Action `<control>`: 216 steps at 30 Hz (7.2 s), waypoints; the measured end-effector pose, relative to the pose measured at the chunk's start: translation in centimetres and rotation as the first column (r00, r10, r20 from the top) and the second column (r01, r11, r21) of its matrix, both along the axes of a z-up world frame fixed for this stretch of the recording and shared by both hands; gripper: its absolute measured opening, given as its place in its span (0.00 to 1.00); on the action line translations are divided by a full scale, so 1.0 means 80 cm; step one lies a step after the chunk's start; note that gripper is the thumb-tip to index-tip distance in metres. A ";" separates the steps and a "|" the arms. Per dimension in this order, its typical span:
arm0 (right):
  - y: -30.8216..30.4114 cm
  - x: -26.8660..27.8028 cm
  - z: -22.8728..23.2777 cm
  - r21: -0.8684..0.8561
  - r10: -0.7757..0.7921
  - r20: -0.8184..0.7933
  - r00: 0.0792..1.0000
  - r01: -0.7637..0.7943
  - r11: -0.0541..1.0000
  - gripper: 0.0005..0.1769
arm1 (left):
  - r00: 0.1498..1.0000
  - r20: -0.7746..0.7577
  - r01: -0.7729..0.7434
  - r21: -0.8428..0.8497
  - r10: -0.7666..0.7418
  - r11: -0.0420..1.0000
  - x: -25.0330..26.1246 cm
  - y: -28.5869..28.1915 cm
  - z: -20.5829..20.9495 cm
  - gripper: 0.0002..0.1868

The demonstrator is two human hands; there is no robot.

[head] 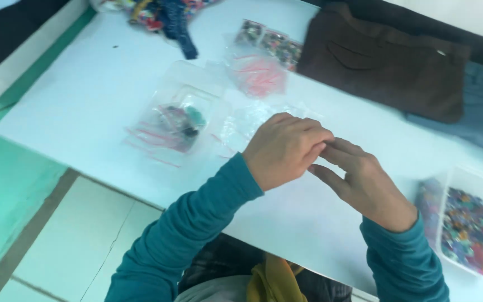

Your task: Sorting small pink buttons from a container and placing them into small plastic bags

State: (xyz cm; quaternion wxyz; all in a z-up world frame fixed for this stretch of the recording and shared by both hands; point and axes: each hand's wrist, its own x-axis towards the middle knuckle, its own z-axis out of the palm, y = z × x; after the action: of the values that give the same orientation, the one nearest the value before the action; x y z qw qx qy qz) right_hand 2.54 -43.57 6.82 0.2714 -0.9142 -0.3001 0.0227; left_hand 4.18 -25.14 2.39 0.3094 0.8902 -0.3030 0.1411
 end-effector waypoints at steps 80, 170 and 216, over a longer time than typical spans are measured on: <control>-0.367 -0.066 -0.070 0.233 -0.734 -0.282 0.618 0.786 0.572 0.14 | 0.613 -0.521 0.521 -0.301 -0.595 0.799 0.061 -0.412 -0.060 0.31; -0.122 -0.015 -0.127 0.256 -0.453 0.240 0.859 0.394 0.883 0.19 | 0.967 -0.253 0.004 0.151 0.035 0.988 0.031 -0.145 -0.100 0.12; -0.355 -0.090 -0.083 0.240 -0.714 0.147 0.685 0.676 0.697 0.18 | 0.940 0.101 0.333 -0.072 -0.325 0.940 0.018 -0.357 -0.056 0.10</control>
State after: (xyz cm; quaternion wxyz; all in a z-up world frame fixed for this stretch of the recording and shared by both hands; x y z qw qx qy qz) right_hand -4.65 -71.93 0.20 0.2983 -0.9296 0.0401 -0.2128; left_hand 5.64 -53.71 -2.09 0.3537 0.8055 -0.4544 0.1397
